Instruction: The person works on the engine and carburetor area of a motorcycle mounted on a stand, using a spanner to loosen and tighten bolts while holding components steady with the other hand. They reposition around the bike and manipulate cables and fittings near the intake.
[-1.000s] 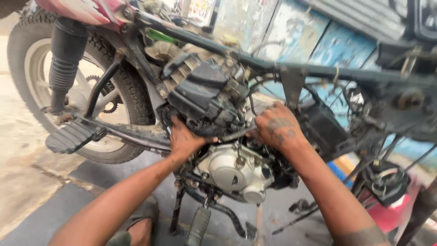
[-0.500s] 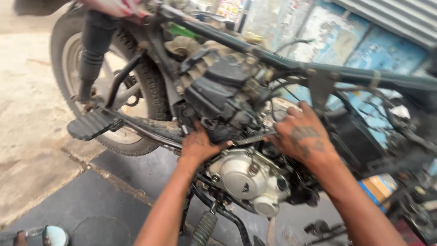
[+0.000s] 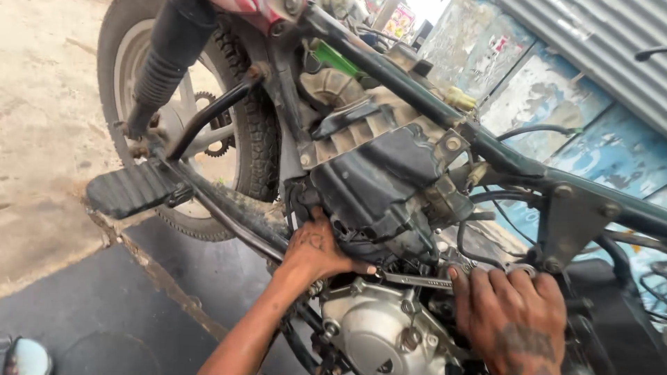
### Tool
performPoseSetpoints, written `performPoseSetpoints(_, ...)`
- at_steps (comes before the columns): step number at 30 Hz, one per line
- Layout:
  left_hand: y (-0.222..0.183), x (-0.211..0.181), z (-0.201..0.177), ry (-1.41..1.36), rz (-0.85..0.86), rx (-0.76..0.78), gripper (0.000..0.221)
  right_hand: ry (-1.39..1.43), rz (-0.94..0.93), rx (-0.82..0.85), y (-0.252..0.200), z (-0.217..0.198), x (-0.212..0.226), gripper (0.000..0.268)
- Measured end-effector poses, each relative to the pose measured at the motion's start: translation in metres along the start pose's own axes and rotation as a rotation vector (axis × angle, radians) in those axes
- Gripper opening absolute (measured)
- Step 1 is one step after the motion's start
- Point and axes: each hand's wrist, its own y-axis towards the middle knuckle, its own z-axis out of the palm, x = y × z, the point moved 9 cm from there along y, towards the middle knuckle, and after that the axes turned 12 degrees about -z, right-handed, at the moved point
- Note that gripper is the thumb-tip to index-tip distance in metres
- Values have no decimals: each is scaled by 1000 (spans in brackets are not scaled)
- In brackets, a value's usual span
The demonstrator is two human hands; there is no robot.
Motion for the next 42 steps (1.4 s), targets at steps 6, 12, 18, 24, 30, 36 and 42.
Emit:
performPoseSetpoints(6,1,-8,-4,31,11,47,164,-3,31,11,-43,45,-11,39)
performPoseSetpoints(12,5,-6,-3,4,11,64,156,-19,10,5,-94,88,-6,29)
performPoseSetpoints(18,5,0,-9,-61,43,-33,166,-33,104,262,-97,115,-23,46)
performPoseSetpoints(24,-1,-2,-12,-83,39,-22,157,9,-221,145,-16,53,-12,56)
performPoseSetpoints(30,-9,-2,-18,-121,-15,-69,126,-27,-418,452,67,37,0,52)
performPoseSetpoints(36,-11,-3,-19,-68,15,-49,124,-87,-253,939,11,89,-41,50)
performPoseSetpoints(42,-10,-3,-21,-66,63,-102,128,-208,-476,833,28,80,-19,25)
